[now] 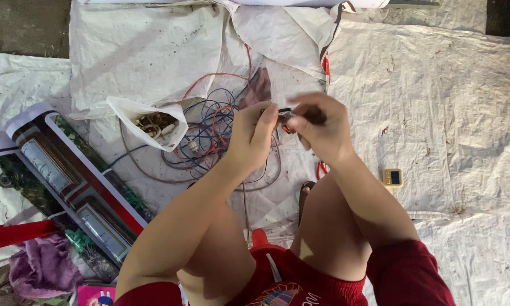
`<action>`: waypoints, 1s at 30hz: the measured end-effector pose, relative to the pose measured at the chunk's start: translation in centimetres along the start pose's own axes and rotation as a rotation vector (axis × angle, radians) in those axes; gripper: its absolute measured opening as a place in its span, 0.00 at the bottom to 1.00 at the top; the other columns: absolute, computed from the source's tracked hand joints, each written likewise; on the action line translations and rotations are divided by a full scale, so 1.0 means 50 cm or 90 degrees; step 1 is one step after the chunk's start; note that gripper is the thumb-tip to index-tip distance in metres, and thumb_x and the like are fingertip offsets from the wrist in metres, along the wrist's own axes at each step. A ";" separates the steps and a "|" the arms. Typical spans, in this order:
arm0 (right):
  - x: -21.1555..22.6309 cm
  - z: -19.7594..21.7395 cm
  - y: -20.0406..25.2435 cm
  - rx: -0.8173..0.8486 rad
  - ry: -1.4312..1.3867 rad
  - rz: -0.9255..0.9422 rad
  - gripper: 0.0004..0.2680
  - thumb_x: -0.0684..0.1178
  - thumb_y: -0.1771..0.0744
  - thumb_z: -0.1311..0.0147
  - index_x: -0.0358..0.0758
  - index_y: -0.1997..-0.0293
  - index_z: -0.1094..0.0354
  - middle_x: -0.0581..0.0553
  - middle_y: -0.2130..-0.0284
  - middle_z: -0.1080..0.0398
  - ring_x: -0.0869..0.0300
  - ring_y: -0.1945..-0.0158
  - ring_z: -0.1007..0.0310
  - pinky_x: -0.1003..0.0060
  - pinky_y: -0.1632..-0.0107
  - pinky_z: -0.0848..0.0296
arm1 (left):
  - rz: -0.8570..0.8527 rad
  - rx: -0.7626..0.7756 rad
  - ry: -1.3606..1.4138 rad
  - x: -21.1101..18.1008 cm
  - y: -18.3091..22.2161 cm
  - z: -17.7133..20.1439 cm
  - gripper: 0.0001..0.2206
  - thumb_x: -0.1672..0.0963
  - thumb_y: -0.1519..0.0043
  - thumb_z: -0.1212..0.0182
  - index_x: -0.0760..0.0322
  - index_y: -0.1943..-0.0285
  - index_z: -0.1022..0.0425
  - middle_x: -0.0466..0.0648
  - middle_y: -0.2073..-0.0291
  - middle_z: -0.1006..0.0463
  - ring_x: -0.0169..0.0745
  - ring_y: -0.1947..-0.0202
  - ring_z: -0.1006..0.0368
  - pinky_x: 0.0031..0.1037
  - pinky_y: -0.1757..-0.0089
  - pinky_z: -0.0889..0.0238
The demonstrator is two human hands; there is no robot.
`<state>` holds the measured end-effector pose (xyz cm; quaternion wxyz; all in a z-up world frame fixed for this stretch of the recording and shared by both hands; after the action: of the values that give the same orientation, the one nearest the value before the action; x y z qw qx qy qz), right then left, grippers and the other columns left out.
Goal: Repairing electronic components by unscrewing parts and cutting wires
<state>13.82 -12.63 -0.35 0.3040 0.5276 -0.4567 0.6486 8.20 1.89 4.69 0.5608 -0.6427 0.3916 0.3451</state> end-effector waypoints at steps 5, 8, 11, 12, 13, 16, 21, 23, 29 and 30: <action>-0.080 -0.044 -0.006 0.113 -0.377 -0.280 0.21 0.45 0.31 0.46 0.27 0.30 0.48 0.37 0.79 0.25 0.74 0.94 0.46 0.71 0.69 0.18 | -0.003 0.031 -0.148 -0.020 -0.008 0.002 0.24 0.51 0.26 0.58 0.56 0.80 0.45 0.42 0.89 0.52 0.29 0.85 0.56 0.23 0.73 0.52; -0.061 -0.043 -0.005 0.064 -0.385 -0.305 0.18 0.44 0.28 0.53 0.23 0.32 0.47 0.39 0.84 0.30 0.73 0.94 0.44 0.66 0.62 0.15 | 0.016 0.023 -0.152 -0.006 -0.012 -0.001 0.24 0.48 0.25 0.58 0.55 0.78 0.45 0.44 0.90 0.50 0.28 0.85 0.53 0.22 0.72 0.52; -0.005 -0.015 -0.028 0.097 0.004 -0.075 0.22 0.53 0.29 0.50 0.25 0.31 0.45 0.37 0.81 0.29 0.63 0.85 0.33 0.63 0.61 0.21 | 0.108 -0.010 -0.069 0.060 -0.002 0.004 0.25 0.45 0.25 0.62 0.54 0.77 0.41 0.40 0.87 0.46 0.29 0.83 0.55 0.23 0.72 0.52; 0.000 -0.016 -0.026 0.097 0.003 -0.075 0.22 0.53 0.29 0.50 0.25 0.31 0.45 0.37 0.81 0.29 0.63 0.85 0.33 0.63 0.61 0.21 | 0.108 -0.010 -0.069 0.063 -0.004 0.005 0.25 0.45 0.25 0.62 0.54 0.77 0.41 0.40 0.87 0.46 0.29 0.83 0.55 0.23 0.72 0.52; 0.034 -0.019 -0.025 0.101 0.073 0.039 0.22 0.51 0.33 0.40 0.25 0.36 0.39 0.35 0.68 0.29 0.56 0.74 0.27 0.57 0.56 0.21 | 0.180 -0.025 0.078 0.086 -0.001 0.007 0.23 0.46 0.26 0.58 0.52 0.76 0.45 0.37 0.84 0.52 0.27 0.82 0.58 0.22 0.74 0.57; 0.068 -0.017 -0.011 0.085 0.226 0.191 0.15 0.44 0.36 0.31 0.29 0.46 0.28 0.36 0.57 0.25 0.49 0.63 0.20 0.56 0.54 0.21 | 0.249 -0.020 0.244 0.113 0.005 0.003 0.22 0.47 0.27 0.55 0.49 0.76 0.50 0.33 0.81 0.58 0.24 0.82 0.62 0.21 0.77 0.63; 0.052 -0.017 -0.006 0.075 0.115 0.104 0.09 0.35 0.32 0.40 0.21 0.49 0.29 0.32 0.69 0.23 0.50 0.73 0.19 0.58 0.61 0.18 | 0.312 -0.103 0.276 0.147 0.024 0.005 0.20 0.48 0.31 0.49 0.49 0.76 0.46 0.32 0.84 0.48 0.17 0.85 0.53 0.13 0.81 0.62; 0.023 -0.022 -0.015 0.085 0.025 -0.045 0.10 0.41 0.29 0.48 0.29 0.70 0.29 0.39 0.87 0.30 0.56 0.86 0.26 0.71 0.79 0.30 | 0.186 -0.024 0.083 0.082 0.002 0.010 0.23 0.47 0.27 0.55 0.49 0.78 0.49 0.34 0.84 0.53 0.19 0.84 0.58 0.15 0.77 0.63; -0.050 -0.036 0.014 0.053 -0.388 -0.413 0.12 0.39 0.31 0.51 0.33 0.77 0.42 0.52 0.91 0.53 0.66 0.85 0.43 0.80 0.88 0.47 | 0.131 0.091 -0.038 0.050 0.000 -0.007 0.23 0.47 0.25 0.59 0.51 0.77 0.44 0.38 0.87 0.52 0.24 0.84 0.60 0.21 0.78 0.58; -0.053 -0.040 0.016 0.054 -0.388 -0.415 0.12 0.39 0.31 0.51 0.33 0.77 0.42 0.52 0.91 0.53 0.66 0.85 0.43 0.80 0.88 0.47 | 0.132 0.090 -0.037 0.071 0.004 -0.009 0.23 0.47 0.25 0.59 0.51 0.77 0.44 0.38 0.87 0.52 0.24 0.84 0.60 0.21 0.78 0.58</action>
<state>13.00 -10.86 -3.18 0.3223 0.8229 -0.3083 0.3520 9.64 1.01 1.52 0.5773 -0.5471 0.4629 0.3915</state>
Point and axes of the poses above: each hand's wrist, its own y-axis away from the middle knuckle, its own z-axis out of the back of the hand, x = y × z, the point moved 9 cm from there along -y, towards the middle knuckle
